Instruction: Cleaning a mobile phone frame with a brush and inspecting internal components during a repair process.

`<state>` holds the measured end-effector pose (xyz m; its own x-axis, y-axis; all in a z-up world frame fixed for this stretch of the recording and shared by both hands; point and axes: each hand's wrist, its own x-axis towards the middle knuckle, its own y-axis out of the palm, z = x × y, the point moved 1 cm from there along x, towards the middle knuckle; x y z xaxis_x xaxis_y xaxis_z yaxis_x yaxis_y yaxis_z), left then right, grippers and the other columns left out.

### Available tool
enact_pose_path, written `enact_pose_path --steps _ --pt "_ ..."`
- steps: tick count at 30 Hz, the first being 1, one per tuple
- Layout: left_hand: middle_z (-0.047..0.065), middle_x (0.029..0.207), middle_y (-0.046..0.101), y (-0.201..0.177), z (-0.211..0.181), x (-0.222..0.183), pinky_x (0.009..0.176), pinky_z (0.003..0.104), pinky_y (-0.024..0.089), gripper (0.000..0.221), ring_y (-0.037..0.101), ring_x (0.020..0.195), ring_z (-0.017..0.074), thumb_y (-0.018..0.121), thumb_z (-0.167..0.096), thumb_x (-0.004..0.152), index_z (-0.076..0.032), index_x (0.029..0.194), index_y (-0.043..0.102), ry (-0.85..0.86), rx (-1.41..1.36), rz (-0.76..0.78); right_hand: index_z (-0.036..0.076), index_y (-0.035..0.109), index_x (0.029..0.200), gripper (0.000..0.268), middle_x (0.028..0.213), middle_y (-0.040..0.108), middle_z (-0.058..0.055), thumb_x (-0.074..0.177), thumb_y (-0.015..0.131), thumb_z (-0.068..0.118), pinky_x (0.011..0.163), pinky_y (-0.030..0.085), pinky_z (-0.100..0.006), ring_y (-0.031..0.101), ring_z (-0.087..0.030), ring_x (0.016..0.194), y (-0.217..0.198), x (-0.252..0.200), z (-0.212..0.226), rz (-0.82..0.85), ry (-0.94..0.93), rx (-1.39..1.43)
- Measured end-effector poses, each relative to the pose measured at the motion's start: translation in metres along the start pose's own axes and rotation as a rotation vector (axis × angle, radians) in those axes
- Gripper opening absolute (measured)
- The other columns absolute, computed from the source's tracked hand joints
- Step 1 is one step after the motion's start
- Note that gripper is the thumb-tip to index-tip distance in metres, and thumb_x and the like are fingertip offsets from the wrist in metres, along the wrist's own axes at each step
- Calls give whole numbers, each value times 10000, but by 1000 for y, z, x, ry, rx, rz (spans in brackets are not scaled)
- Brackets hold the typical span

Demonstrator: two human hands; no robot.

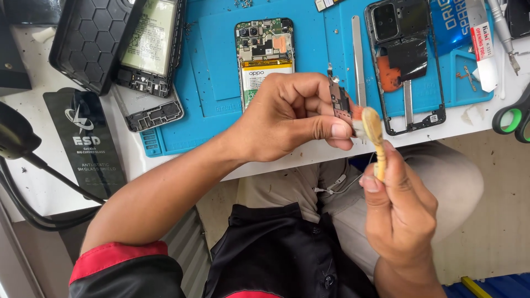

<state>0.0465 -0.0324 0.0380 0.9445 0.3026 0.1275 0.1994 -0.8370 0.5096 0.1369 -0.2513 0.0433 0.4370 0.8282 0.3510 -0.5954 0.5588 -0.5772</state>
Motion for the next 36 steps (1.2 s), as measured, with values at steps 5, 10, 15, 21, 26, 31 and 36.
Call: enact_pose_path --steps 5,10,15,21,26,31,36 --pt "155 919 744 -4 0 1 770 303 701 173 781 847 213 731 -69 959 -32 958 562 47 18 -6 -198 495 1377 357 1259 634 -381 1048 567 -78 868 592 -426 681 -345 888 3 -2 -3 3 -68 -95" --pt "138 902 753 -3 -2 2 750 292 696 192 787 830 208 738 -129 949 -55 936 561 18 70 11 -267 493 1312 328 948 591 -306 1037 513 -89 751 547 -400 591 -307 760 -1 10 8 18 -53 -41" --pt "160 908 737 -13 -6 4 766 333 699 176 776 816 221 723 -70 963 -36 926 554 81 54 -6 -195 492 1374 360 1249 636 -370 1038 547 -76 827 563 -411 647 -336 884 -6 3 1 38 -56 -48" --pt "179 1010 658 -11 -6 5 767 311 697 138 765 882 262 716 -70 973 -31 918 596 43 -57 51 -249 555 1311 350 848 591 -222 1041 552 -25 722 513 -370 598 -273 724 -23 -6 9 -72 136 -62" --pt "154 1030 665 -9 -5 4 816 318 685 117 767 931 261 696 -103 997 -42 933 620 0 -113 96 -188 490 1401 444 955 606 -248 1043 484 74 598 498 -284 548 -225 689 -14 -13 10 -86 237 120" --pt "166 1085 685 -10 0 3 952 332 691 144 739 1058 256 679 -136 1038 -15 1110 652 -69 -158 162 -147 499 1363 398 980 602 -208 1029 474 67 601 610 -275 608 -215 729 -7 -12 22 -13 316 238" --pt "144 1208 691 -8 7 0 971 337 696 157 745 1048 248 708 -140 1023 -11 1109 682 -83 -124 147 -80 450 1456 429 992 605 -205 1051 497 53 598 524 -260 548 -198 683 -4 -9 20 41 182 177"
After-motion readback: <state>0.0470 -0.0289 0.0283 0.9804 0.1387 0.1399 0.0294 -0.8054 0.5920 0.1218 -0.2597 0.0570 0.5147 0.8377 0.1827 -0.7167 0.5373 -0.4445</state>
